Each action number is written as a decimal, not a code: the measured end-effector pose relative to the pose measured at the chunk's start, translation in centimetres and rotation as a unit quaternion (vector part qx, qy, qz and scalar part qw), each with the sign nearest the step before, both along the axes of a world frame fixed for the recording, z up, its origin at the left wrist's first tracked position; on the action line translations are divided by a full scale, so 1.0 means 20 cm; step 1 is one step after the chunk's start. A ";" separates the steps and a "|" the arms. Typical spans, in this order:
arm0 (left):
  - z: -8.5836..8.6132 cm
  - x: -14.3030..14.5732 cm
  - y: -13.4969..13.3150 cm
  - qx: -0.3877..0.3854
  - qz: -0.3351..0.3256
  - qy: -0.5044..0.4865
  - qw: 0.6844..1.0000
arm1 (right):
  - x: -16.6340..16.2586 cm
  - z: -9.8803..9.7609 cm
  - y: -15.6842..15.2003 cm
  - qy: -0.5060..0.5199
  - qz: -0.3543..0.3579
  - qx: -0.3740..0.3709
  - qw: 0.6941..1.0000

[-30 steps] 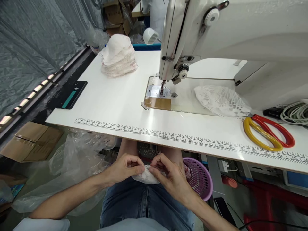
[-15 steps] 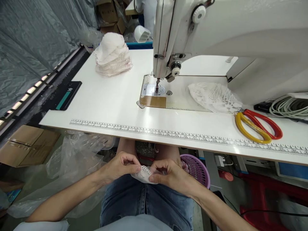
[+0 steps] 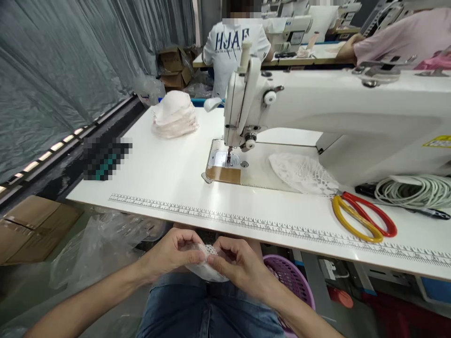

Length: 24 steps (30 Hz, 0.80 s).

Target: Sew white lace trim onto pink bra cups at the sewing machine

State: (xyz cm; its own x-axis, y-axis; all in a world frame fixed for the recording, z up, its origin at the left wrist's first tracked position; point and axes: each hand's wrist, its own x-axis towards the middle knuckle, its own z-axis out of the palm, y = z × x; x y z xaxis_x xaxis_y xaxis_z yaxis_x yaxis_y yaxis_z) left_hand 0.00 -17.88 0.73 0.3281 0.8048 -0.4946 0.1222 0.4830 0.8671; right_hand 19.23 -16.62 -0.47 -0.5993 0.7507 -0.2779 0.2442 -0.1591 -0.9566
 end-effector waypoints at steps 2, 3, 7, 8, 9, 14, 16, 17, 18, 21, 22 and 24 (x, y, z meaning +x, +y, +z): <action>0.06 -0.01 0.05 0.045 0.007 0.025 0.999 | -0.02 0.04 0.03 0.014 -0.007 0.007 1.000; 0.10 -0.02 0.09 0.075 0.003 0.042 0.996 | -0.03 0.06 0.06 0.026 -0.009 0.009 1.000; 0.25 -0.05 0.38 0.176 -0.093 0.104 0.974 | -0.03 0.11 0.22 0.013 -0.027 0.086 0.996; 0.27 -0.05 0.48 0.186 -0.130 0.105 0.968 | -0.01 0.11 0.27 -0.021 -0.030 0.133 0.991; 0.28 -0.04 0.59 0.196 -0.155 0.107 0.962 | 0.02 0.11 0.33 -0.068 -0.031 0.186 0.980; 0.20 0.06 1.01 0.241 -0.228 0.215 0.919 | 0.21 0.08 0.59 -0.286 -0.055 0.455 0.841; 0.16 0.10 1.08 0.249 -0.231 0.230 0.912 | 0.25 0.08 0.65 -0.288 -0.027 0.540 0.791; 0.15 0.12 1.10 0.251 -0.237 0.233 0.909 | 0.25 0.08 0.68 -0.276 0.002 0.577 0.769; 0.14 0.13 1.12 0.253 -0.245 0.238 0.905 | 0.25 0.07 0.70 -0.261 0.032 0.609 0.748; 0.15 0.15 1.14 0.256 -0.281 0.262 0.887 | 0.23 0.06 0.76 -0.226 0.089 0.683 0.689; 0.15 0.16 1.14 0.259 -0.294 0.269 0.880 | 0.22 0.05 0.77 -0.221 0.095 0.697 0.676; 0.16 0.16 1.16 0.269 -0.315 0.276 0.867 | 0.21 0.04 0.79 -0.217 0.093 0.707 0.667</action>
